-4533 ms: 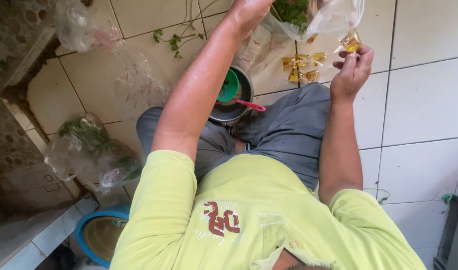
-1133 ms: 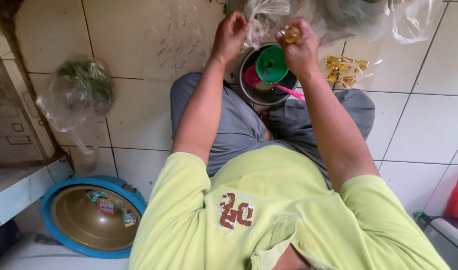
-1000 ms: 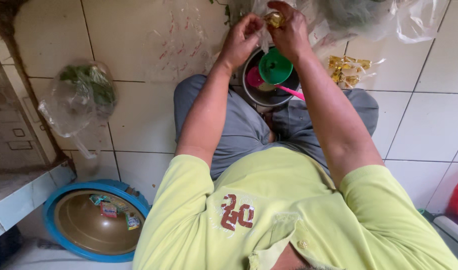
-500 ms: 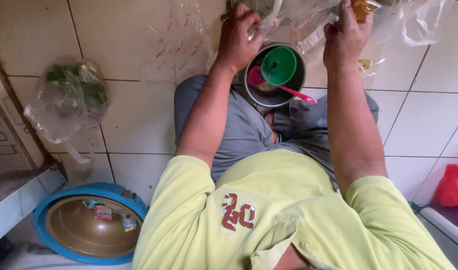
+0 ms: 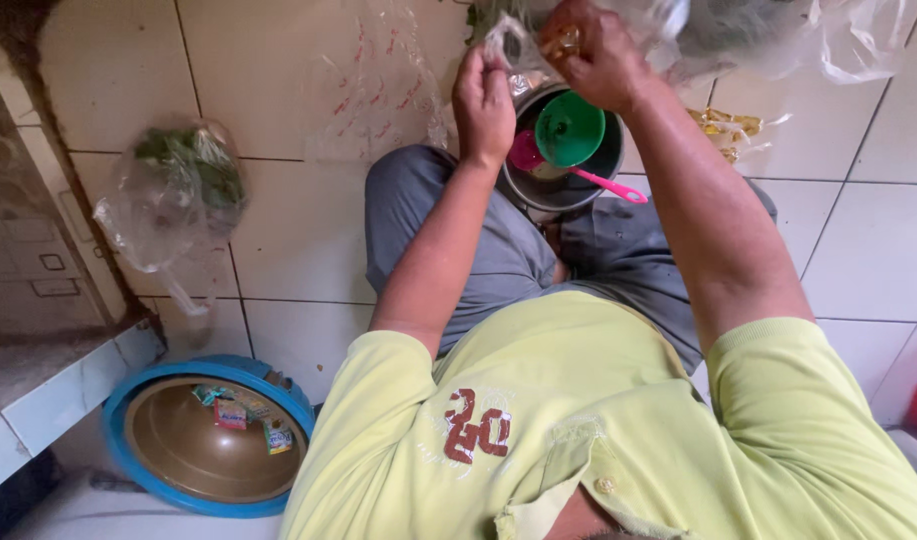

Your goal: The person sits on the floor and packs small portions of a yellow substance and green leaves into clear plastic bags. They use a pink spoon to transfer the yellow substance from a metal bowl into the bags, then add leaves and tie the bags shut.

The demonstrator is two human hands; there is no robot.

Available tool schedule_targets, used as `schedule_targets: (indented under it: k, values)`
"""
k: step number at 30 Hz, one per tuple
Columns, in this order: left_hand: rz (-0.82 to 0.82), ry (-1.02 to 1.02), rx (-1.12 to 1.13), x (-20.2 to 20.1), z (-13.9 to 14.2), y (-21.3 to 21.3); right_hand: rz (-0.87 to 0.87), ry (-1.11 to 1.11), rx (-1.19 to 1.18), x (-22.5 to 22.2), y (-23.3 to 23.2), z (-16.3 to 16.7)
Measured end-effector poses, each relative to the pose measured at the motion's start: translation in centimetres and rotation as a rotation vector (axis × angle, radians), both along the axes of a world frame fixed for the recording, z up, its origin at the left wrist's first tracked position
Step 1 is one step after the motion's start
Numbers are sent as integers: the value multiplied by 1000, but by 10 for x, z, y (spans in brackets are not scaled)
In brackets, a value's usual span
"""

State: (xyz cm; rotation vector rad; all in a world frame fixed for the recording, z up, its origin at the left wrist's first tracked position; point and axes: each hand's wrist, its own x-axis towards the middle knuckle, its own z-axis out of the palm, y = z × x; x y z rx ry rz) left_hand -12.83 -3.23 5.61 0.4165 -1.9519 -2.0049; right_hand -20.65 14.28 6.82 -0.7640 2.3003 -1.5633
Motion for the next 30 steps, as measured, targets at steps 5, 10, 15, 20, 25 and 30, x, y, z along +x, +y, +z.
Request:
schedule_targets:
  k: [5,10,15,20,25,30]
  values:
    - [20,18,36,18,-14,-6,-137,416,99,28,26,4]
    - [-209,-149,133,28,-15,6,-400,323,0,39,24,31]
    - [-313,134,241,31,2,-2,-212,201,-21,47,4,60]
    - [-249,276,-250,29,26,-19,-63,104,582,25,-34,62]
    - [-314,244,-212,27,30,-20,-259,-13,1009,-4,-28,74]
    - [-353,271,-201,23,22,-19,-364,-72,898,-7,-19,81]
